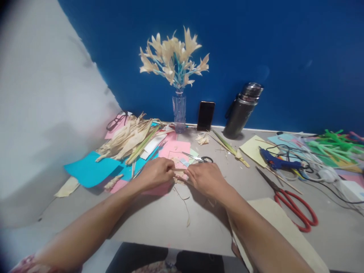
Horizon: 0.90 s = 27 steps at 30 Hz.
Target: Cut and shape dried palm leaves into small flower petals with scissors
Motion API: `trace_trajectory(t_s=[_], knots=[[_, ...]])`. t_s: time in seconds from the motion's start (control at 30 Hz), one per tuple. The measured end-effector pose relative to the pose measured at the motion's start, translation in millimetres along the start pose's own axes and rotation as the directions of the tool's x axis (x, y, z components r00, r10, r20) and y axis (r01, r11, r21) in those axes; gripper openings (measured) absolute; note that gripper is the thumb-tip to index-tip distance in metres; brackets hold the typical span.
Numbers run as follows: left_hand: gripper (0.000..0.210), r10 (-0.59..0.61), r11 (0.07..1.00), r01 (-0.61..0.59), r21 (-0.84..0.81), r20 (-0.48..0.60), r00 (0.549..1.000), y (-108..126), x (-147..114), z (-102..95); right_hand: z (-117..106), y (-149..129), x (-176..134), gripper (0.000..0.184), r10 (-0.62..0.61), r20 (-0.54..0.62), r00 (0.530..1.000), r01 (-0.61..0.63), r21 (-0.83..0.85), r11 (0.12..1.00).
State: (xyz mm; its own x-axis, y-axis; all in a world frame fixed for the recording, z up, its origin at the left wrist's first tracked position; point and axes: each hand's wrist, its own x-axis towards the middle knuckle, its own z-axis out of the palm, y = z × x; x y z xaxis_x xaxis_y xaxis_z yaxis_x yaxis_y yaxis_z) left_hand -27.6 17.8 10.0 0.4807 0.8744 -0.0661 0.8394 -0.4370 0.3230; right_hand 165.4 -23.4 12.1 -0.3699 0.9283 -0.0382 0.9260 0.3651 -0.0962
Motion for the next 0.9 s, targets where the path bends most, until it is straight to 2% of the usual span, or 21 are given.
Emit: trace_trajectory(t_s=[0.13,0.27,0.47,0.53,0.6,0.7,0.8,0.9], knots=[[0.024,-0.007,0.999,0.005,-0.051,-0.045,0.999,-3,-2,-1.7,0,1,0,0.040,0.026,-0.030,0.999,-0.027,-0.035,0.999],[0.026,0.062,0.979,-0.055,-0.197,0.034,0.997,4,-3,-1.2,2,0,-1,0.040,-0.022,-0.022,1.000,0.021,-0.012,1.000],[0.027,0.019,0.998,-0.018,-0.066,0.025,1.000,5,0,0.4,7,7,4,0.038,0.031,-0.033,0.999,-0.030,0.011,0.999],[0.028,0.026,0.995,-0.028,-0.091,-0.024,0.999,2,1,1.6,6,16,6,0.038,0.054,-0.072,0.996,-0.046,0.100,0.994],[0.030,0.046,0.990,-0.063,-0.130,-0.128,0.991,-3,2,3.2,4,27,8,0.036,0.116,-0.124,0.985,-0.093,0.177,0.980],[0.040,0.071,0.967,-0.132,-0.218,-0.267,0.961,-7,3,4.8,4,42,9,0.022,0.253,-0.137,0.958,-0.233,0.144,0.962],[0.041,0.077,0.921,-0.189,-0.340,-0.318,0.945,-8,4,2.5,8,48,9,0.012,0.290,-0.051,0.956,-0.284,0.107,0.953],[0.035,0.011,0.846,-0.176,-0.503,-0.314,0.949,-6,2,-2.8,13,48,10,0.015,0.277,-0.025,0.961,-0.272,0.117,0.955]])
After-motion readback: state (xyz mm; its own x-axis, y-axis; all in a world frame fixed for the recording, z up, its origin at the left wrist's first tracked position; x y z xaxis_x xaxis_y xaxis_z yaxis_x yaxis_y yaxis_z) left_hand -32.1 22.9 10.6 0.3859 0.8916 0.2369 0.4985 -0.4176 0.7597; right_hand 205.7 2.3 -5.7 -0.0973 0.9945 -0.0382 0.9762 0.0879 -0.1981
